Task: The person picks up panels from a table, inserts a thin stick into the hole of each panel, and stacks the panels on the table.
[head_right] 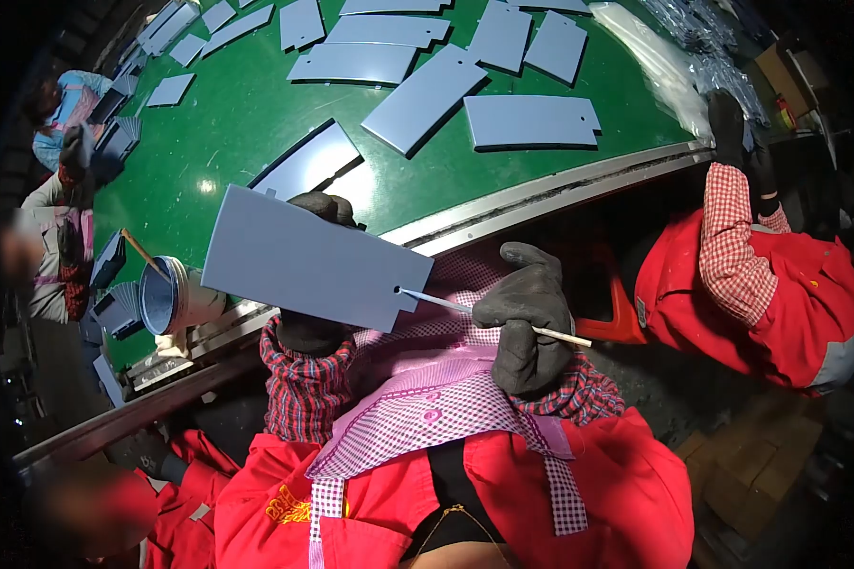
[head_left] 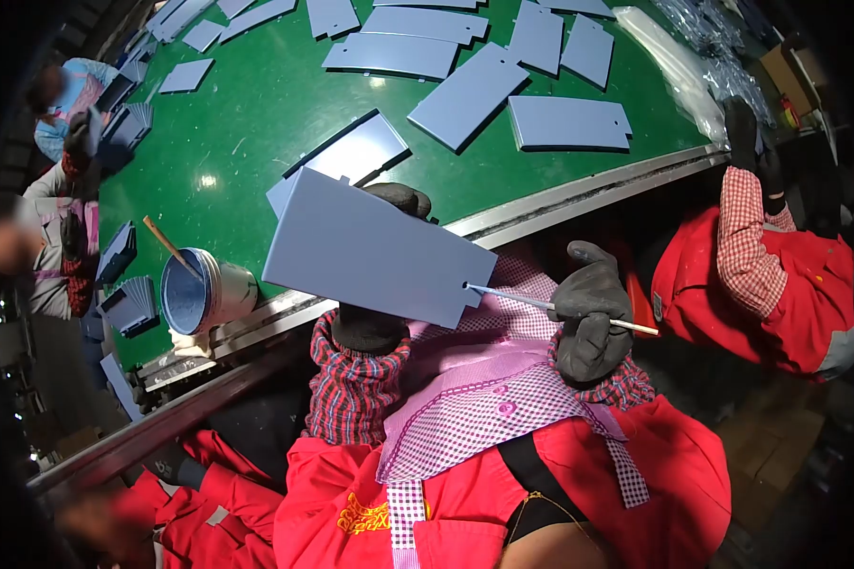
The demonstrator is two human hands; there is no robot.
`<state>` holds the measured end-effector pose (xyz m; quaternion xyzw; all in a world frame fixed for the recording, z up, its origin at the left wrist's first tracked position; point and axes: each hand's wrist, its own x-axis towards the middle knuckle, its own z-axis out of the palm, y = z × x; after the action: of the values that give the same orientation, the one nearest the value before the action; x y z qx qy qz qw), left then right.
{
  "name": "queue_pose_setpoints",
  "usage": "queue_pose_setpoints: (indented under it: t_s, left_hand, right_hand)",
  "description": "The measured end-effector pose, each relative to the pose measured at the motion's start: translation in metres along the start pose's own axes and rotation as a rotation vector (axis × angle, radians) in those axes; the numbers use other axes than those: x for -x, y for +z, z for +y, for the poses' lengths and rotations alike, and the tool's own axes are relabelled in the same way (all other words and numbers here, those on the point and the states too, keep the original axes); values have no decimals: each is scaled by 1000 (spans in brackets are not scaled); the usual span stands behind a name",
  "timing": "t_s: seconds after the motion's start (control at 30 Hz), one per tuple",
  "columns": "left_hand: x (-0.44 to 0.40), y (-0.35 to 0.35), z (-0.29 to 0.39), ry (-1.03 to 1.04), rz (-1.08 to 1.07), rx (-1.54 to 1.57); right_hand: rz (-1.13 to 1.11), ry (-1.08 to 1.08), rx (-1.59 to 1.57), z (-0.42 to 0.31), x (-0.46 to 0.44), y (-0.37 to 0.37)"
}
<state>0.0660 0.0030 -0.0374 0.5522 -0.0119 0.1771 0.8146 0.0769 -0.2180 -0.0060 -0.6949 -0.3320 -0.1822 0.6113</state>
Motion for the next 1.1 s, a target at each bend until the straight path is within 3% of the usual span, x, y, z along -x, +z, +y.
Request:
queue_pose_setpoints:
  t_s: [0.13,0.4,1.0,1.1]
  left_hand:
    - [3,2,4,-7,2,-51]
    - [6,6,9,-15,-5,-119]
    - [7,2,8,-58,33,-8]
    - [8,0,5,-59,46,13]
  right_hand:
    - [57,-38,-36,0,3,5]
    - [-35,26,-6,-4,-2,-2]
    - [37,-50,-35,0,1,4]
    - [-36,-11,12,-2,-4,0]
